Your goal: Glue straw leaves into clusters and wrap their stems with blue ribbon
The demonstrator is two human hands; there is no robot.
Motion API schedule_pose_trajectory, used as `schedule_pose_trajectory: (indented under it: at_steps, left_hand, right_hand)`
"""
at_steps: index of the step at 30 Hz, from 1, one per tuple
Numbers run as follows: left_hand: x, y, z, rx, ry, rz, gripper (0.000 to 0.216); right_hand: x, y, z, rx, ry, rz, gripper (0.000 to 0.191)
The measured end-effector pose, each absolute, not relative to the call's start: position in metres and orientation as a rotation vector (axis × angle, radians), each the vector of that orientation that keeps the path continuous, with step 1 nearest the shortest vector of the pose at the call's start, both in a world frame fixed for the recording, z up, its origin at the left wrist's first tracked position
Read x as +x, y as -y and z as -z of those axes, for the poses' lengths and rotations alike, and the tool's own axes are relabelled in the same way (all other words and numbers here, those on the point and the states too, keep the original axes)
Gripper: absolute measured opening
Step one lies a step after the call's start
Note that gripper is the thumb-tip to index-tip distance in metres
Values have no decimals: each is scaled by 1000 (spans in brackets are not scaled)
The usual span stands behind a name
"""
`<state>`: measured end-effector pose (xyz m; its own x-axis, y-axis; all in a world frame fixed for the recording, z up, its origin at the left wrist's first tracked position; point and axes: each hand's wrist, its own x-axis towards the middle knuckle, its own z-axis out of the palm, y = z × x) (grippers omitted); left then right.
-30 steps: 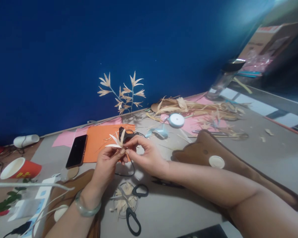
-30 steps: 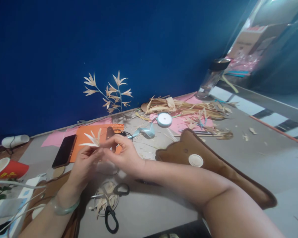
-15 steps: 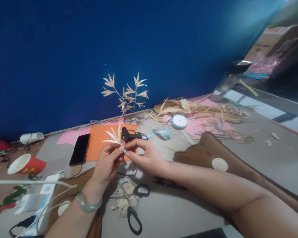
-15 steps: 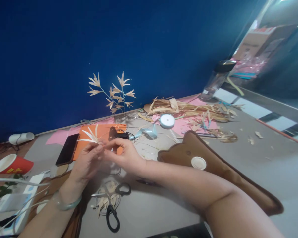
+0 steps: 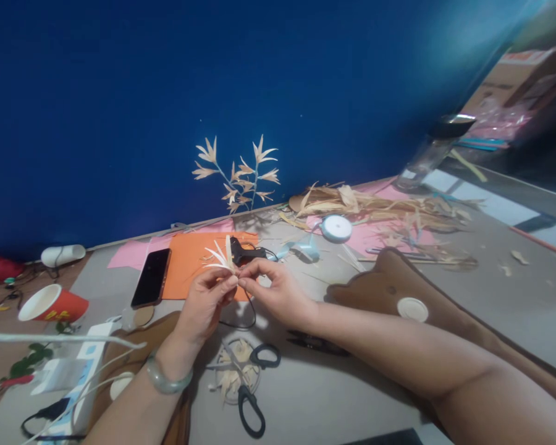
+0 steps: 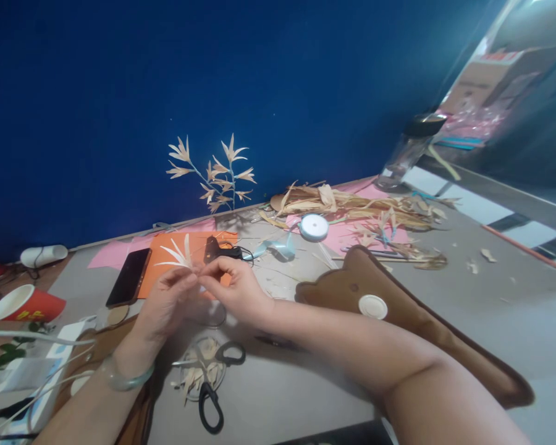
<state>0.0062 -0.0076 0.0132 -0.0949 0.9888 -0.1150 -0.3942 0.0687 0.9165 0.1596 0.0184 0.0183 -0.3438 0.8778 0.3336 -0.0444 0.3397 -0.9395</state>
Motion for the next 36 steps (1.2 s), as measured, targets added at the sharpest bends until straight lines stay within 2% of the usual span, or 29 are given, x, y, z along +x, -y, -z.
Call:
schedule_pose_trajectory:
  at_steps: [14, 23, 29, 36]
  left_hand:
    - [8, 12, -19, 1157, -1177, -1430, 13]
    - [7, 12, -19, 1137, -1156, -1348, 16]
    - [8, 14, -19, 1352, -1224, -1375, 21]
    - [6, 10, -12, 1188, -1316, -1300, 24]
  right_hand:
    - [161, -21, -19, -819, 1617, -1149, 8]
    - [161, -21, -19, -820, 1602, -1162, 11]
    - [161, -23, -19, -841, 1579, -1154, 8]
    - [164, -23, -24, -834, 1593, -1124, 8]
